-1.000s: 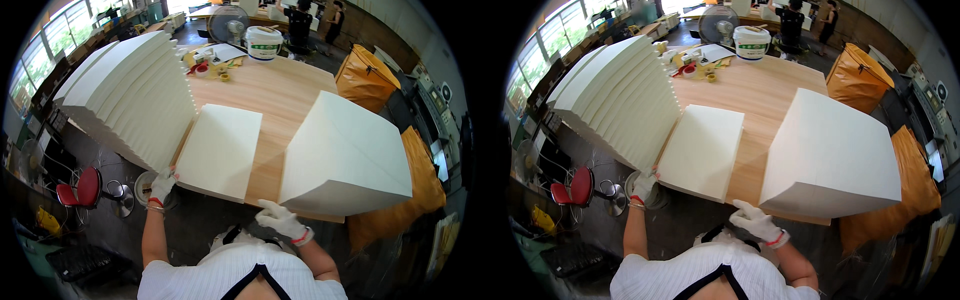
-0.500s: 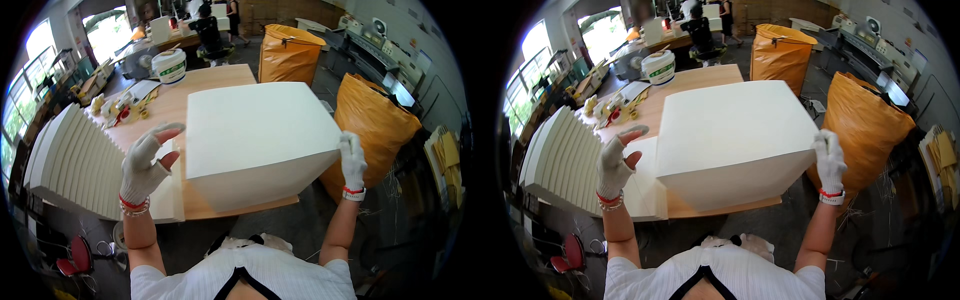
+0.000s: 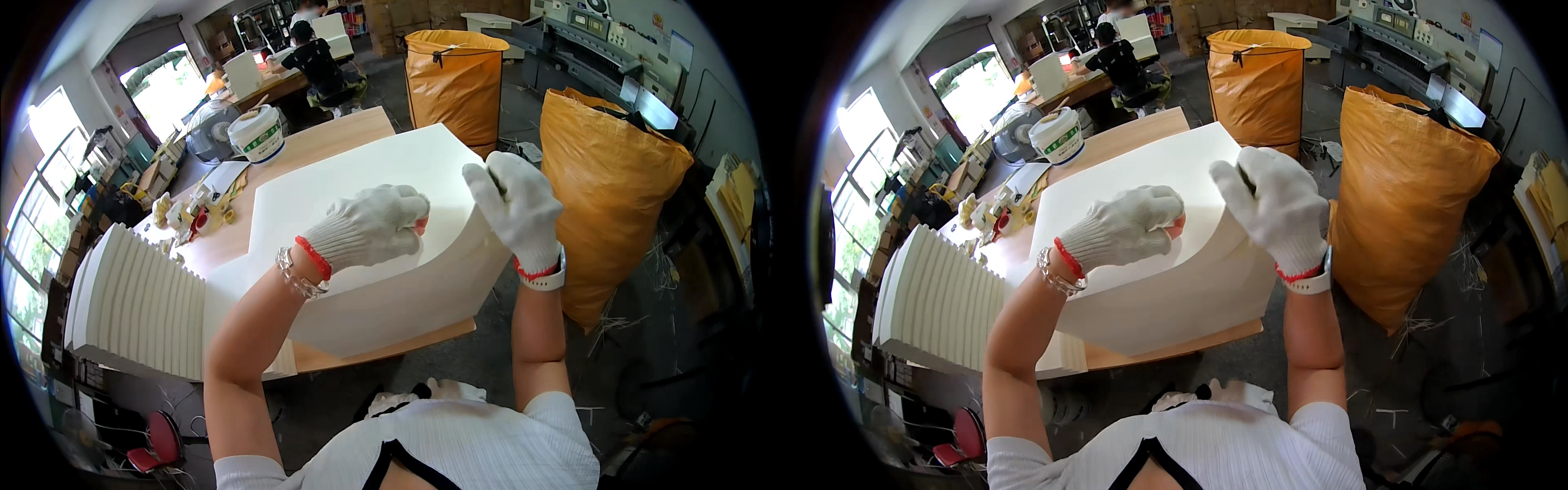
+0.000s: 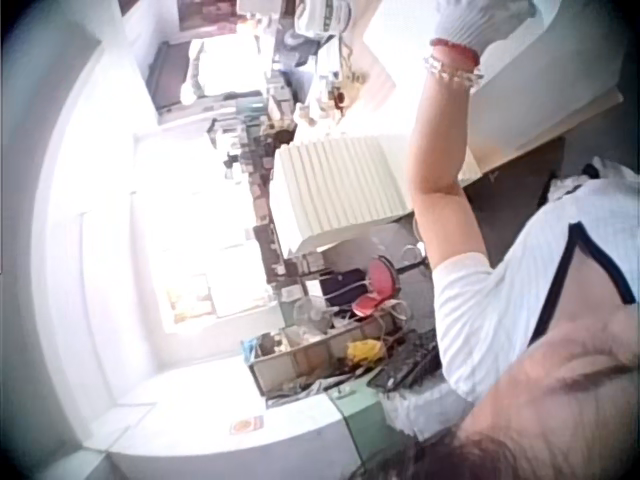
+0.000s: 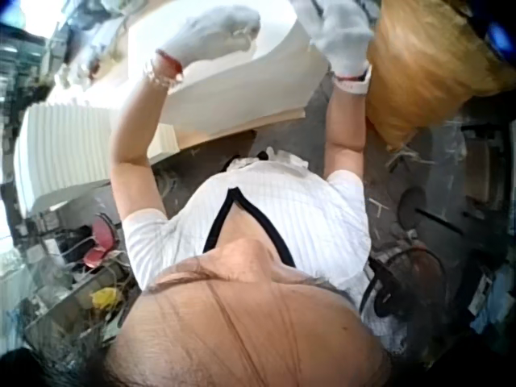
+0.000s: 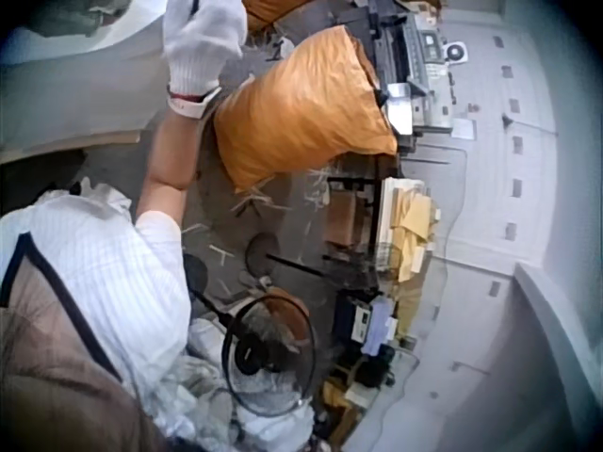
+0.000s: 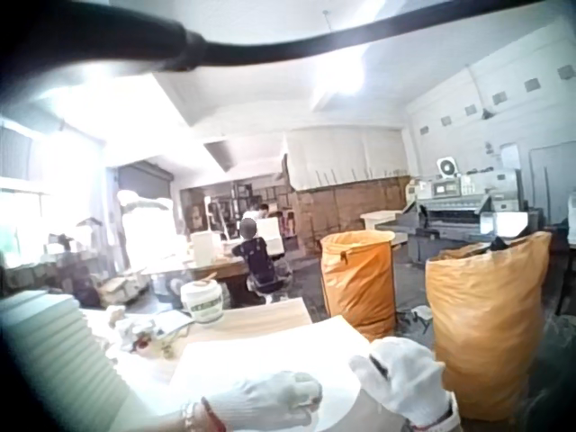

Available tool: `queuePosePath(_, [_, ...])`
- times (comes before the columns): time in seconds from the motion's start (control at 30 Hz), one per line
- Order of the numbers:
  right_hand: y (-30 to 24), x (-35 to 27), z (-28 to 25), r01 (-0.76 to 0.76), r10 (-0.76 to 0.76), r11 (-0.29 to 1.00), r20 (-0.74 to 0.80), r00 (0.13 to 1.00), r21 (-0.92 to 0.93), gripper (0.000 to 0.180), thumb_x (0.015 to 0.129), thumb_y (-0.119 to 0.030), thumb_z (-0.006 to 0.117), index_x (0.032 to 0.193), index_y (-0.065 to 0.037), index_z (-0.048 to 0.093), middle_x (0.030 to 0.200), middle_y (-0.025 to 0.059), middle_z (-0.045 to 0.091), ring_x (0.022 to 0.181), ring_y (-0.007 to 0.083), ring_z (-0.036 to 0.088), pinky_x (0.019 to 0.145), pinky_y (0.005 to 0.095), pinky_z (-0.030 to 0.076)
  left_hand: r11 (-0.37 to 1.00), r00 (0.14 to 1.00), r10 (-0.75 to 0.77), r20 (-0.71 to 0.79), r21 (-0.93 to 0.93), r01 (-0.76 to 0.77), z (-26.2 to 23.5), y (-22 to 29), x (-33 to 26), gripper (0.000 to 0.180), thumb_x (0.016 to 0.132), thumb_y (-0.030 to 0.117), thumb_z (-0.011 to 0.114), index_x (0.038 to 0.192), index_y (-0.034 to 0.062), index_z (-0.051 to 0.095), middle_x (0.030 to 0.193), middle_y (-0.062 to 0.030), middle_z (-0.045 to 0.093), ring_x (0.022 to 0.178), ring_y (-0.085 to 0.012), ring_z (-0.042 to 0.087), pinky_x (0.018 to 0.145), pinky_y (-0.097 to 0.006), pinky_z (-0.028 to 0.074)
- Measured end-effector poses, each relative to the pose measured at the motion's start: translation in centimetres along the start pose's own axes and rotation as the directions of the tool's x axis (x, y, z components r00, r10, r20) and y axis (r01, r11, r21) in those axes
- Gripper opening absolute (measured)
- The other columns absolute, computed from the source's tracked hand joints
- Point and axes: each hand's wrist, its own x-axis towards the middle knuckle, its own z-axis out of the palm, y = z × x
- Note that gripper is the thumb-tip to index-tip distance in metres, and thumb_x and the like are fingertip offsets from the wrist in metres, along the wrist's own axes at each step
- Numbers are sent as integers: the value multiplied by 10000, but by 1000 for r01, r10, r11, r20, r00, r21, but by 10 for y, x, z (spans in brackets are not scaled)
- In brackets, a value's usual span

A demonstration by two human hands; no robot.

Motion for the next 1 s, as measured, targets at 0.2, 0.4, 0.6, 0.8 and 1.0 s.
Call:
queuePosePath(0.2, [2, -10, 18, -258, 294, 940, -145, 945, 225, 306, 965, -136, 626, 703, 8, 563, 571, 104, 411, 506, 243, 455, 502, 385, 362, 965, 990, 15, -143, -259, -52, 19, 0, -3, 83, 834, 75, 634, 853, 33, 565, 999, -82, 651, 944, -256, 608, 809, -359, 499])
queuePosePath(0.4, [5, -20, 21, -366, 442, 858, -156, 883, 359, 267, 968, -95, 599, 733, 25, 564, 569, 96, 407, 497, 227, 439, 490, 376, 335, 896, 995, -7, -101, -443, -38, 8, 1, -10, 273, 821, 113, 771, 864, 60, 507, 1148, -103, 665, 1011, -233, 602, 894, -349, 492])
queuePosePath(0.6, [2, -19, 19, -304, 386, 881, -180, 905, 364, 191, 965, -44, 583, 788, 28, 581, 579, 84, 414, 497, 208, 432, 484, 365, 319, 887, 994, 43, -101, -454, -85, 12, -10, -10, 420, 757, 224, 882, 931, 83, 527, 1224, -127, 652, 1074, -245, 607, 960, -362, 492])
queuePosePath(0.8, [5, -21, 19, -262, 337, 901, -177, 925, 346, 224, 969, -56, 592, 762, 22, 557, 578, 89, 366, 493, 225, 401, 492, 381, 316, 809, 957, -35, -289, -570, -143, 27, -5, -14, 462, 820, 146, 814, 1230, 54, 621, 1191, -124, 657, 1019, -221, 629, 917, -323, 503])
queuePosePath(1.0, [1, -14, 20, -272, 359, 890, -194, 913, 367, 272, 977, -79, 592, 732, 21, 528, 583, 105, 365, 499, 257, 400, 504, 392, 326, 933, 989, 97, -114, -334, -130, 4, 5, -12, 308, 834, 125, 780, 1119, 49, 691, 1120, -118, 652, 1008, -269, 648, 861, -343, 502])
